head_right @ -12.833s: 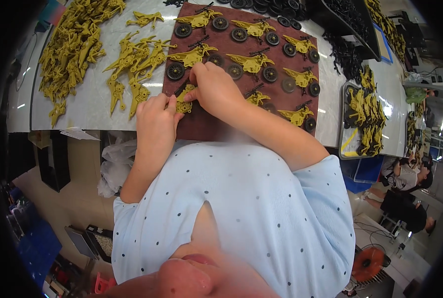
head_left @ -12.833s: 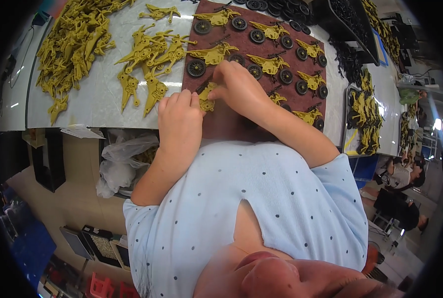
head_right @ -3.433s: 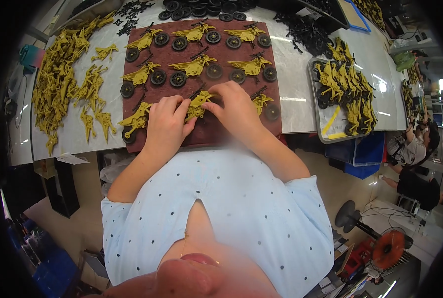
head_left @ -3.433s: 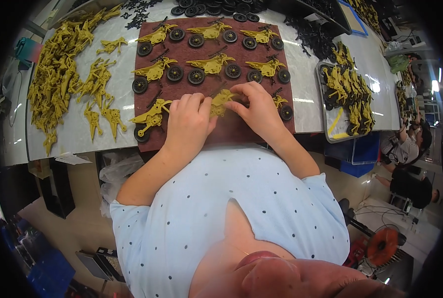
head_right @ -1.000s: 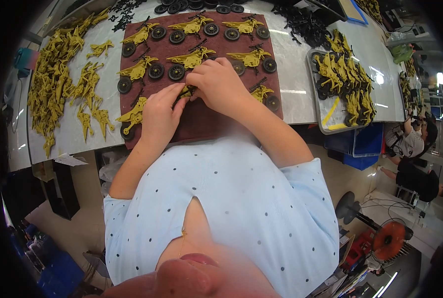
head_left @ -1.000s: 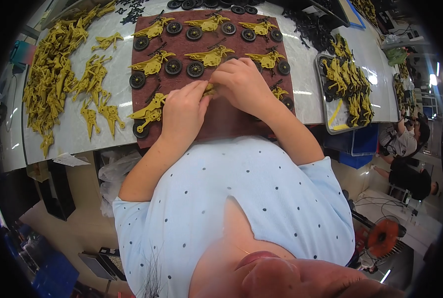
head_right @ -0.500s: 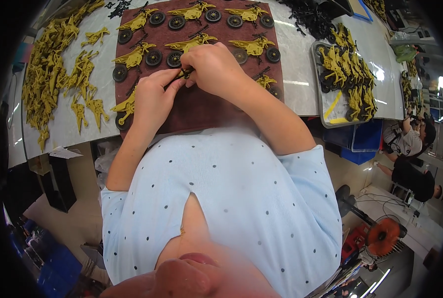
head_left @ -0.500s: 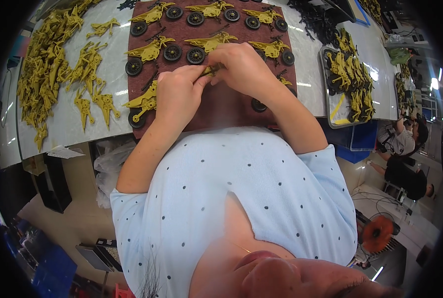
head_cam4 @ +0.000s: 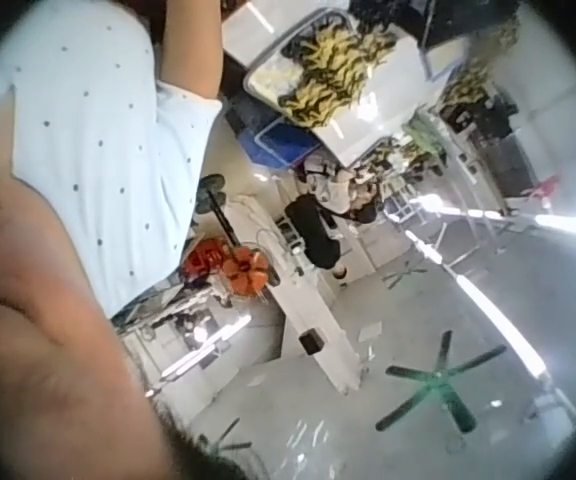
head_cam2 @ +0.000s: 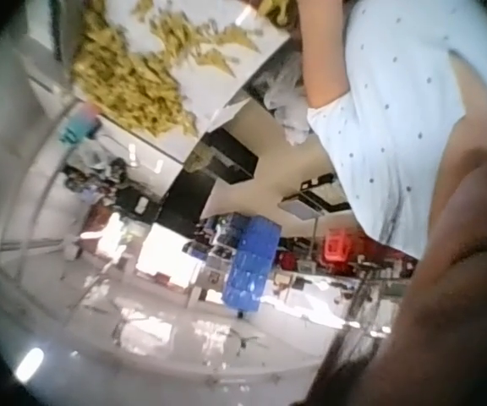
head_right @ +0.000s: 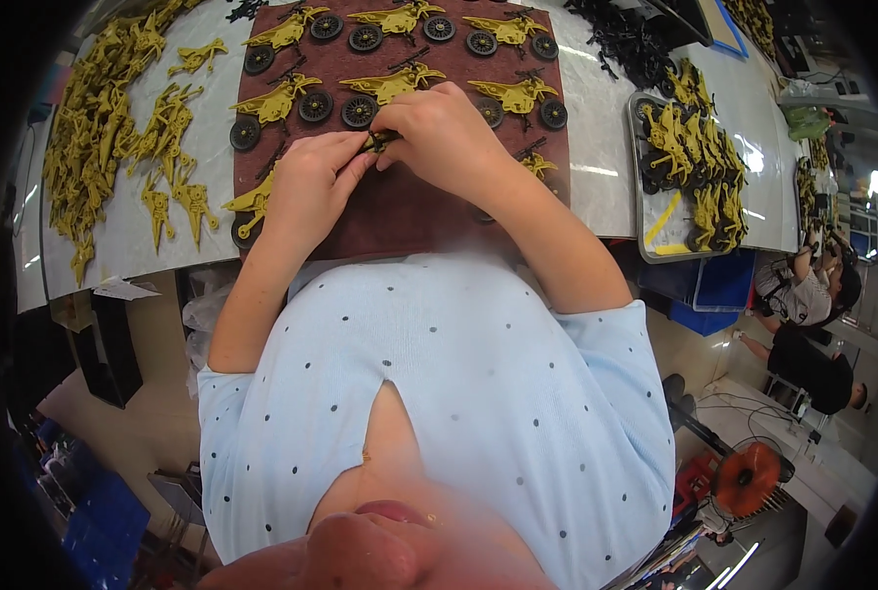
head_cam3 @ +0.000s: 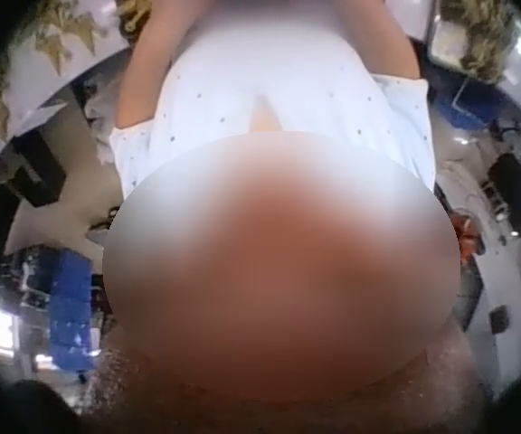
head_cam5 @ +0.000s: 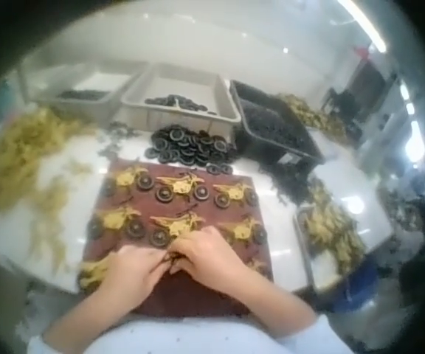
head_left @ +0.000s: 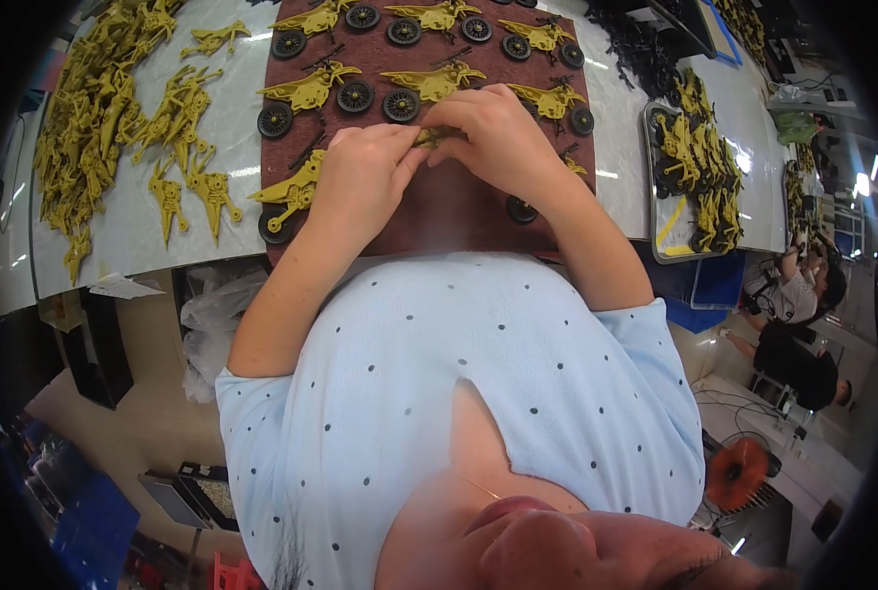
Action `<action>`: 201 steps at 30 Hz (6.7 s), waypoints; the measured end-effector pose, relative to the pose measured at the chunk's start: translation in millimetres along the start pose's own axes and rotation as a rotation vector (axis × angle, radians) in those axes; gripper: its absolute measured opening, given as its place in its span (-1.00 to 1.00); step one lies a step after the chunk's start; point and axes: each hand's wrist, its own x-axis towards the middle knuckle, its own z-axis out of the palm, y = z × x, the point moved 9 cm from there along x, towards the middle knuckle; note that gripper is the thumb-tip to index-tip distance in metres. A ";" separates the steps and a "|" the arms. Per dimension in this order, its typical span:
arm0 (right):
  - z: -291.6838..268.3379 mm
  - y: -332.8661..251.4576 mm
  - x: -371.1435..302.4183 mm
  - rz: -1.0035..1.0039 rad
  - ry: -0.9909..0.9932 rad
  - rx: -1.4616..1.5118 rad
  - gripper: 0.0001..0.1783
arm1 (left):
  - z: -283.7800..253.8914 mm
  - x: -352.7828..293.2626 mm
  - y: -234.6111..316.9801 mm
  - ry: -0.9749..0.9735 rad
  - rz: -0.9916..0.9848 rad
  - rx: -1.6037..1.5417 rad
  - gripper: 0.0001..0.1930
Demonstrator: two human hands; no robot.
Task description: The person assembles plastic toy motorcycles by hand, attaching wheels and other plastic parts to the toy motorcycle bodies.
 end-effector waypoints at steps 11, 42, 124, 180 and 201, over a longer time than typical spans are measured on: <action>1.0 -5.6 1.7 0.020 -0.086 -0.058 -0.80 | -1.1 2.8 5.9 0.015 0.100 0.016 -0.87; -75.2 -47.3 -46.8 -0.342 0.557 -0.001 -0.64 | -38.1 -14.5 7.1 0.278 -0.037 -1.032 -0.35; -16.4 10.4 -62.8 0.554 0.035 0.004 -0.64 | -128.4 -81.2 -126.2 0.194 -0.738 0.531 -0.42; -61.9 88.5 -167.0 0.392 0.281 0.249 -0.42 | 137.2 29.8 108.7 -0.368 0.234 0.271 -0.65; -73.6 60.7 -136.9 0.201 0.073 -0.232 -0.66 | 126.6 21.6 115.2 -0.226 0.352 0.349 -0.67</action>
